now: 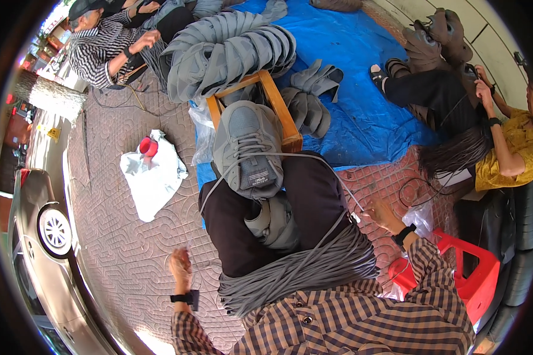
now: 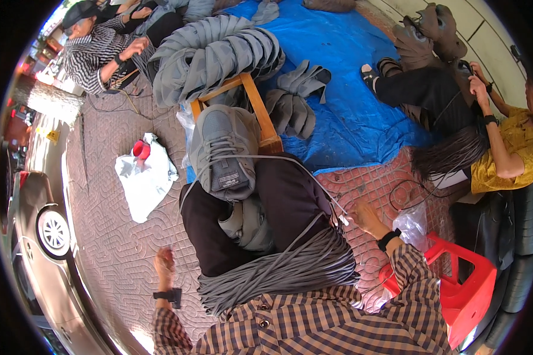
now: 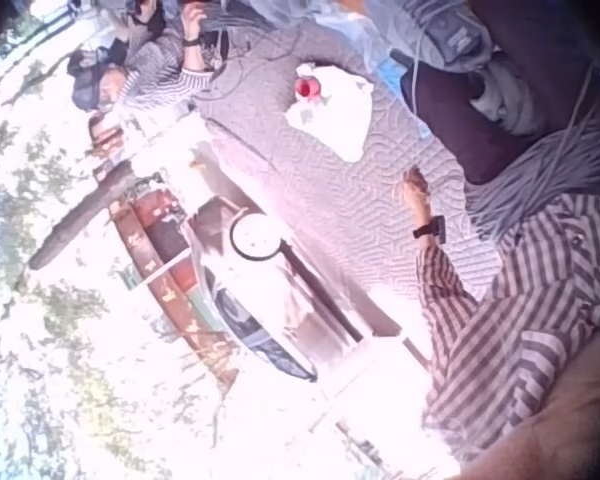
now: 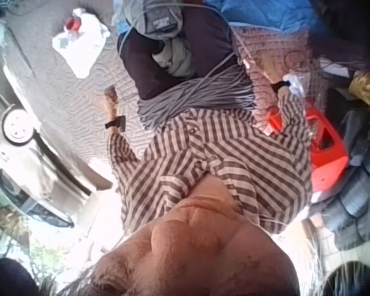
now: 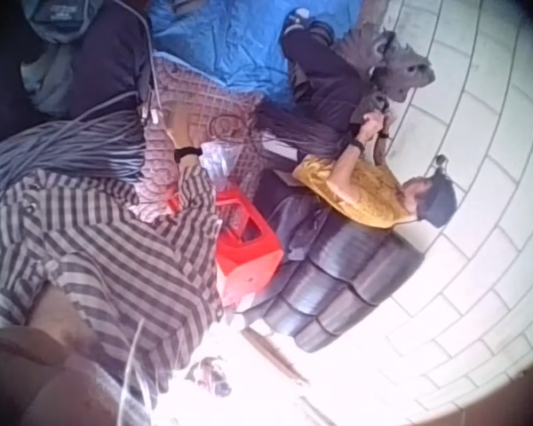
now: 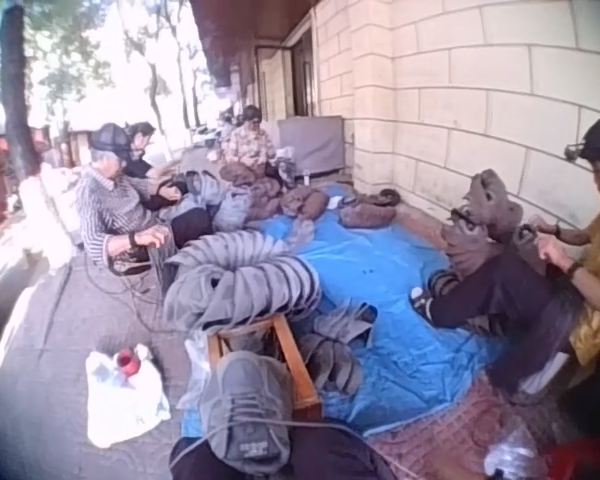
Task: Lacing a grey shoe while sitting in a workspace with multiple other people.
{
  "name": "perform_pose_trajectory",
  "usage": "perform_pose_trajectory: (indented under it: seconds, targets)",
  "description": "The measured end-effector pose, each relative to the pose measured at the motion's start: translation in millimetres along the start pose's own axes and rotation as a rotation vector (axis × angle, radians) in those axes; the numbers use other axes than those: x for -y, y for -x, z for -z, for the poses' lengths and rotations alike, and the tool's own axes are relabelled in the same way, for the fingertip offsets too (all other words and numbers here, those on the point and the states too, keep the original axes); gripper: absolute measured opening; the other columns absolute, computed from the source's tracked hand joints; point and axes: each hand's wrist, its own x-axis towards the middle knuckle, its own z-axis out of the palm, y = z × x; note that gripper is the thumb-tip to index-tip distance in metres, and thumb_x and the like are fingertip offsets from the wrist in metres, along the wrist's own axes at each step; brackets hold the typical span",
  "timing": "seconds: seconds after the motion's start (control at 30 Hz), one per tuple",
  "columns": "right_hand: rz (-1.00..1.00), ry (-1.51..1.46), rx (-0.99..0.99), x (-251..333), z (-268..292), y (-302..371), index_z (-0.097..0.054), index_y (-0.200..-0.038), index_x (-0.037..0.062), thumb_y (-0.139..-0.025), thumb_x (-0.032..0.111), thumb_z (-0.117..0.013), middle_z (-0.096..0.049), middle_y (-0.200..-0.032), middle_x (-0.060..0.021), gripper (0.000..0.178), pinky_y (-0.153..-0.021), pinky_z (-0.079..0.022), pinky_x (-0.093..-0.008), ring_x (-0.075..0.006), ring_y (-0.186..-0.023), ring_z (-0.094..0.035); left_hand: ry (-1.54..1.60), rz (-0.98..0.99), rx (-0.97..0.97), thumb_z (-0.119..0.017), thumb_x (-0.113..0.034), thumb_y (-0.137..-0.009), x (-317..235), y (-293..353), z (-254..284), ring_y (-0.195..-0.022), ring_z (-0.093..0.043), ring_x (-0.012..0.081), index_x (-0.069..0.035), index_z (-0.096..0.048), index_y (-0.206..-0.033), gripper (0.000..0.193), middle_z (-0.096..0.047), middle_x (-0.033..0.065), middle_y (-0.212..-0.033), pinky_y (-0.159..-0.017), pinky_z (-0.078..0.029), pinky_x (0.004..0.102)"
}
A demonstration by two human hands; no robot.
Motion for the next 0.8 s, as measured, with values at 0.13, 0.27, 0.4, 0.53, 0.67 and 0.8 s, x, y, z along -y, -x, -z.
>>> perform_pose_trajectory:
  seconds: [0.13,0.27,0.4,0.53,0.67,0.8]
  targets:
    - [-0.354,-0.527,0.021,45,58,-58,-0.066,-0.085,-0.002,-0.086,0.014,-0.066,-0.063,-0.074,-0.0111,0.016,-0.052,-0.045,-0.0328,-0.0198,-0.066,-0.064,-0.276,0.018,0.449,-0.055,-0.021,-0.093,-39,24,-46,-0.061,-0.063,0.016,0.001,-0.066,-0.088,0.026,-0.069,0.0105,-0.077,-0.056,-0.047,0.0259]
    - [-0.107,-1.157,0.003,162,95,-133,-0.06,-0.101,-0.0051,-0.091,0.011,-0.062,-0.065,-0.091,-0.0115,0.019,-0.07,-0.057,-0.027,-0.0183,-0.08,-0.069,-0.046,0.149,0.461,-0.058,-0.03,-0.091,-15,56,-30,-0.068,-0.068,0.0201,-0.001,-0.067,-0.094,0.031,-0.071,0.0108,-0.078,-0.061,-0.052,0.0346]
    - [0.009,-1.275,0.095,206,72,-184,-0.06,-0.101,-0.0039,-0.087,0.006,-0.065,-0.066,-0.091,-0.0116,0.018,-0.073,-0.057,-0.0279,-0.0187,-0.081,-0.069,-0.215,0.249,0.602,-0.061,-0.027,-0.089,-10,66,-8,-0.066,-0.067,0.0187,-0.001,-0.07,-0.086,0.028,-0.071,0.0104,-0.077,-0.06,-0.051,0.0338]
    - [0.07,-1.094,-0.051,208,60,-201,-0.059,-0.099,-0.0033,-0.083,0.003,-0.067,-0.067,-0.083,-0.01,0.019,-0.068,-0.054,-0.0274,-0.0152,-0.074,-0.067,-0.075,0.534,0.85,-0.066,-0.007,-0.083,-97,40,-3,-0.064,-0.058,0.0106,-0.001,-0.072,-0.081,0.009,-0.069,0.0058,-0.074,-0.057,-0.045,0.0256]
    - [0.167,-0.685,-0.152,223,59,-199,-0.058,-0.101,-0.0015,-0.08,0.004,-0.069,-0.066,-0.075,-0.0081,0.024,-0.067,-0.052,-0.0284,-0.0142,-0.073,-0.067,0.258,0.459,0.726,-0.063,-0.008,-0.086,-193,3,-29,-0.064,-0.055,0.0084,0.001,-0.067,-0.08,0.011,-0.067,0.0062,-0.081,-0.056,-0.042,0.0232]
    - [0.287,-0.364,-0.245,230,59,-194,-0.06,-0.1,0.0029,-0.078,0.013,-0.07,-0.067,-0.074,-0.0103,0.026,-0.064,-0.05,-0.0347,-0.0231,-0.07,-0.066,0.265,0.235,0.651,-0.063,-0.01,-0.086,-266,-29,-84,-0.063,-0.055,0.0126,-0.001,-0.061,-0.074,0.015,-0.065,0.0059,-0.081,-0.057,-0.043,0.0255]
